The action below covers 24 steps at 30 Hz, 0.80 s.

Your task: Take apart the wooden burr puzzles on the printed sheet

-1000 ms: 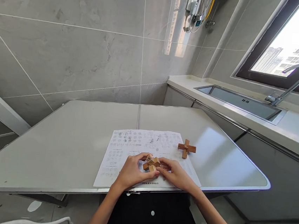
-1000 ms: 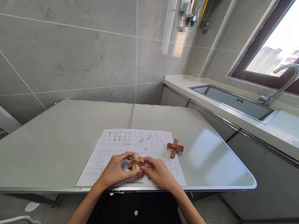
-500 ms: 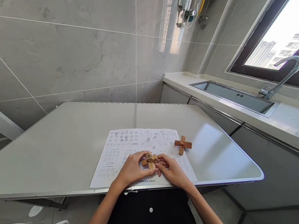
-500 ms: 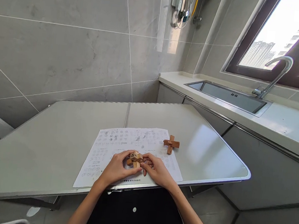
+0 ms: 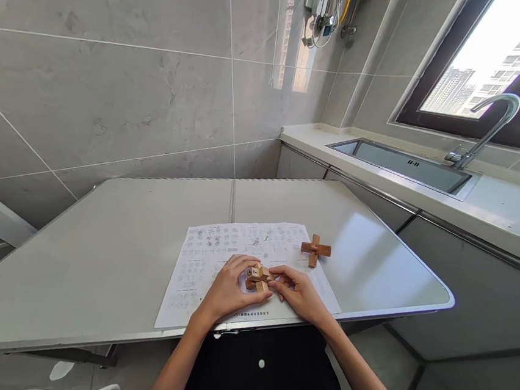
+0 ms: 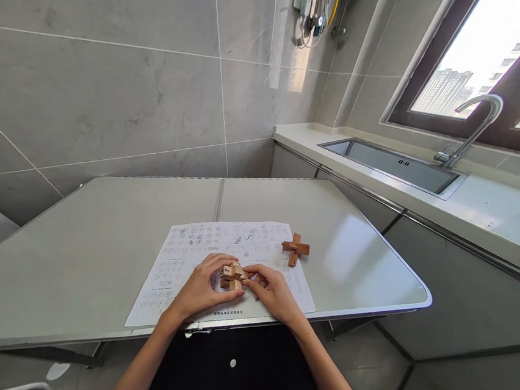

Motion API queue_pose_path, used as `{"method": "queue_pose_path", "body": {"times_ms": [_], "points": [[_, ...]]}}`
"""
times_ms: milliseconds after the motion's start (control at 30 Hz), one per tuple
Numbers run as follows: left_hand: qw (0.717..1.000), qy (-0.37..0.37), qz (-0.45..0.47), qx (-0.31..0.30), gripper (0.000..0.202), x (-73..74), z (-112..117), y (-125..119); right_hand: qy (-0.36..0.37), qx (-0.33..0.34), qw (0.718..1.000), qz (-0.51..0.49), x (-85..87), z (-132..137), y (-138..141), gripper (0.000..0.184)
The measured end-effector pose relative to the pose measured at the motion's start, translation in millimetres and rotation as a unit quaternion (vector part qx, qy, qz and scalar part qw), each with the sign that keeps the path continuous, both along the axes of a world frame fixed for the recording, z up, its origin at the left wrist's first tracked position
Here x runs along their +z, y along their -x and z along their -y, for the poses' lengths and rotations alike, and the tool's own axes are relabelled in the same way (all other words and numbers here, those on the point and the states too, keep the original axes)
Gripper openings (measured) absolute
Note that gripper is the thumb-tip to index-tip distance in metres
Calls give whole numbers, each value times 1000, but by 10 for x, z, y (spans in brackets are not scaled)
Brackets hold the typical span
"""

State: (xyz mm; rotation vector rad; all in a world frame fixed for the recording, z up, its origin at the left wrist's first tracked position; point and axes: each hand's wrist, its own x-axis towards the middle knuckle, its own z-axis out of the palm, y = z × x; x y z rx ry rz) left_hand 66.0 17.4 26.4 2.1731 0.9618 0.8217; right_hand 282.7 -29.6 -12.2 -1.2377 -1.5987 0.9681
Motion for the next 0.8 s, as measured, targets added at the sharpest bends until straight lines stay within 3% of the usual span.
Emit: {"method": "queue_pose_path", "body": {"times_ms": [133, 367, 800], "points": [[1000, -20, -1, -11, 54, -39, 5, -8, 15, 9, 1000, -22, -29, -15, -4, 40], [998, -59, -26, -10, 57, -89, 7, -32, -48, 7, 999, -5, -16, -16, -16, 30], [992, -87, -69, 53, 48, -208, -13, -25, -34, -34, 999, -13, 2, -19, -24, 34]]}}
